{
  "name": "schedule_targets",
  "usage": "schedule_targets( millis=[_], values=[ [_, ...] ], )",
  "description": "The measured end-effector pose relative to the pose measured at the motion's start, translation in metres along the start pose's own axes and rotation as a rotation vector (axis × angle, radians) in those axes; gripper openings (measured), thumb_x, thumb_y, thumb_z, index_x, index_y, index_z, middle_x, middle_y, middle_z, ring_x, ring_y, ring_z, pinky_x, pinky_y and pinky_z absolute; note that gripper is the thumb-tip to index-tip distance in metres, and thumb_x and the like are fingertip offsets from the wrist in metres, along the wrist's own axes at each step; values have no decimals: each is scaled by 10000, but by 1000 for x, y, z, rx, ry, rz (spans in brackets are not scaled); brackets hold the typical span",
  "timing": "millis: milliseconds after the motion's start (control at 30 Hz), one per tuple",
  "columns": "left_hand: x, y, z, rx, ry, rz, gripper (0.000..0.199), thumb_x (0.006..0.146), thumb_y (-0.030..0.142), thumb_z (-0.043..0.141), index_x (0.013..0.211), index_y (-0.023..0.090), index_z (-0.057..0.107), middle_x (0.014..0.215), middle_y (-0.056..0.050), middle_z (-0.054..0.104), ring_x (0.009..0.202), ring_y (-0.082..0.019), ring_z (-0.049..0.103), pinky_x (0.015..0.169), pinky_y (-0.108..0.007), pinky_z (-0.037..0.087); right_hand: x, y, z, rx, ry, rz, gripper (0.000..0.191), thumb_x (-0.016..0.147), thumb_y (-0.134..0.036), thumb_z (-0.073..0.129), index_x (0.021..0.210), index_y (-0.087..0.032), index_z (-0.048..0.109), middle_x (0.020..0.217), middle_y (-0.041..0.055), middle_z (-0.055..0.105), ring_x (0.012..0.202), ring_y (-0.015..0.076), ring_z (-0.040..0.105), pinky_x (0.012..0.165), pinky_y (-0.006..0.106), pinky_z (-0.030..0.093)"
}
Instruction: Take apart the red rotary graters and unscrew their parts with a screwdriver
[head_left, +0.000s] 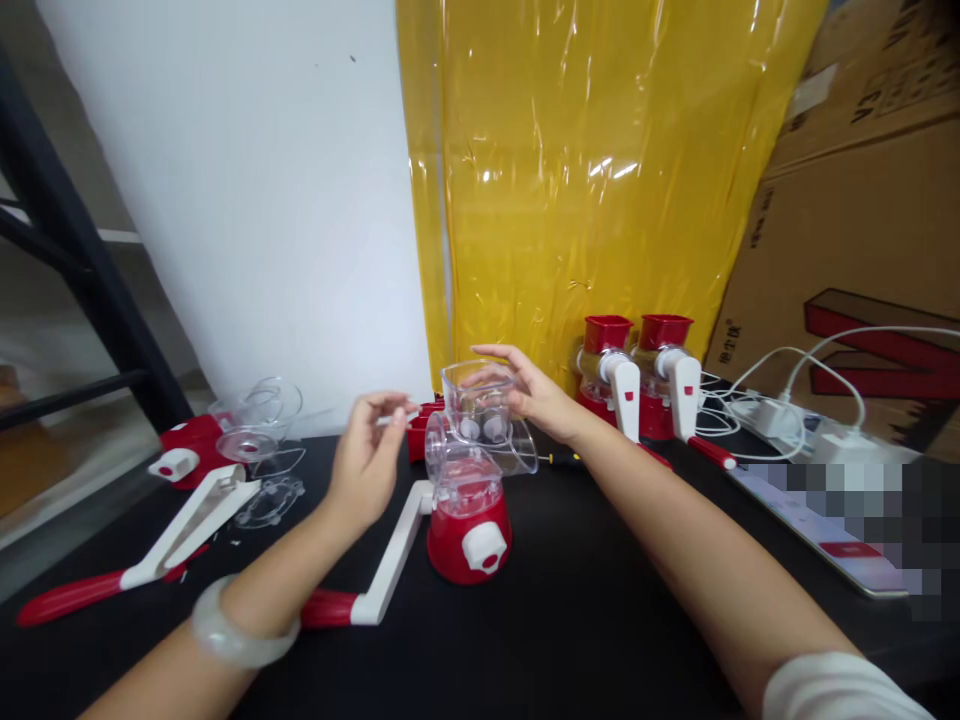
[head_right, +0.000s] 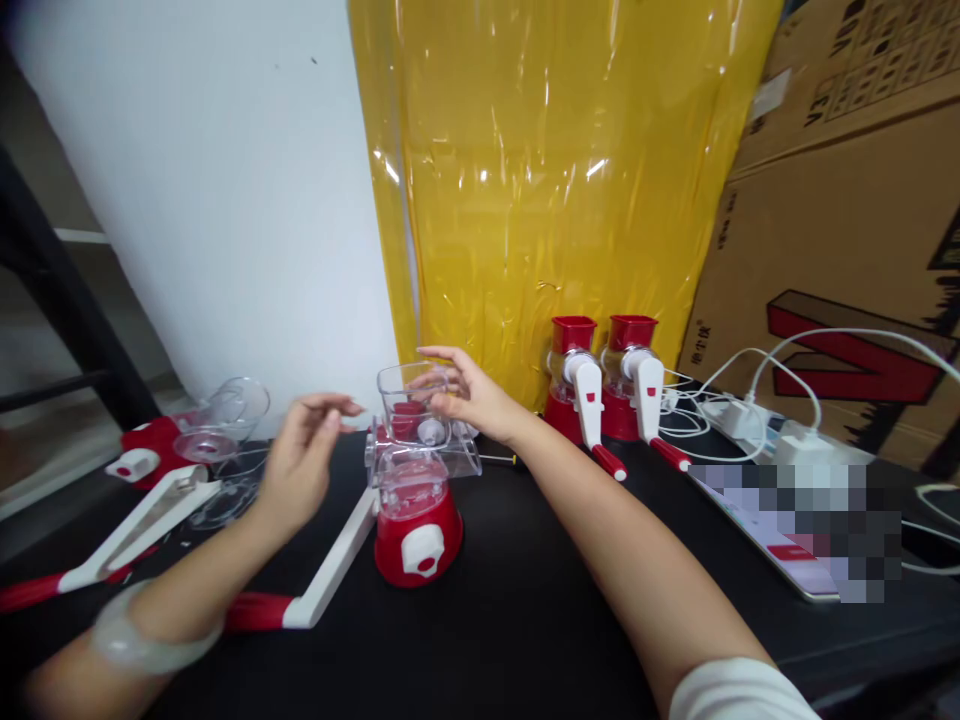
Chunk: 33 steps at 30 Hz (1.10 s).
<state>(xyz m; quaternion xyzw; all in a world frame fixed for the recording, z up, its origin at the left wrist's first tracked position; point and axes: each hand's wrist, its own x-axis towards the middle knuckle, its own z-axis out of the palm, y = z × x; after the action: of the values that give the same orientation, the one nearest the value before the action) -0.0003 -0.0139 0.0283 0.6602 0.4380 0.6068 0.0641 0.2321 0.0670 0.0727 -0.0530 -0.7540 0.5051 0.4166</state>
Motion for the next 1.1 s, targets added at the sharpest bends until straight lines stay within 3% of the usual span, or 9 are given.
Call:
schedule_targets(
  millis=[133, 200, 467, 733, 867, 1100],
  values=[
    [-14, -16, 1, 91, -373, -50, 318, 997, 394, 372, 1181, 196, 539, 1184, -98, 630, 1103, -228, 592, 992, -403, 468, -3, 1, 1, -16, -82, 57, 841, 662, -361, 841, 1344, -282, 356, 1131, 76, 627, 1033, 220, 646, 900, 410, 524],
    [-23, -17, 0, 83, -455, -52, 342, 1006, 389, 330, 1213, 201, 526, 1234, -99, 619, 1138, -233, 577, 1028, -408, 443, -3, 5, 2, -2, -102, 65, 787, 677, -334, 832, 1312, -259, 373, 1075, 66, 651, 999, 207, 660, 893, 404, 525],
    [-28, -17, 9, 19, -529, -98, 379, 984, 405, 383, 1274, 218, 539, 1325, -85, 611, 1167, -246, 587, 1059, -403, 434, -4, 6, 6, -77, 0, 42, 586, 653, -354, 836, 1107, -214, 494, 974, 54, 689, 939, 198, 677, 865, 391, 530],
    [-30, -7, 6, 268, -466, -77, 432, 936, 457, 478, 1241, 201, 648, 1272, -90, 665, 1179, -271, 617, 1053, -445, 450, -1, 21, -11, -218, 270, 33, 560, 633, -384, 837, 1046, -222, 495, 875, 28, 683, 822, 174, 659, 759, 353, 534],
    [-37, -6, 12, 338, -496, -47, 558, 864, 507, 587, 1330, 201, 578, 1345, -109, 611, 1228, -283, 585, 1065, -466, 443, -1, 26, -13, -253, 284, 25, 545, 642, -396, 828, 1038, -223, 495, 875, 26, 680, 803, 169, 650, 764, 358, 532],
    [-41, -7, 16, 417, -534, -18, 616, 853, 552, 587, 1351, 189, 557, 1374, -122, 584, 1265, -289, 553, 1084, -471, 418, -1, 23, -11, -225, 310, 79, 575, 609, -384, 844, 1038, -224, 496, 867, 35, 695, 819, 188, 672, 758, 367, 551]
  ],
)
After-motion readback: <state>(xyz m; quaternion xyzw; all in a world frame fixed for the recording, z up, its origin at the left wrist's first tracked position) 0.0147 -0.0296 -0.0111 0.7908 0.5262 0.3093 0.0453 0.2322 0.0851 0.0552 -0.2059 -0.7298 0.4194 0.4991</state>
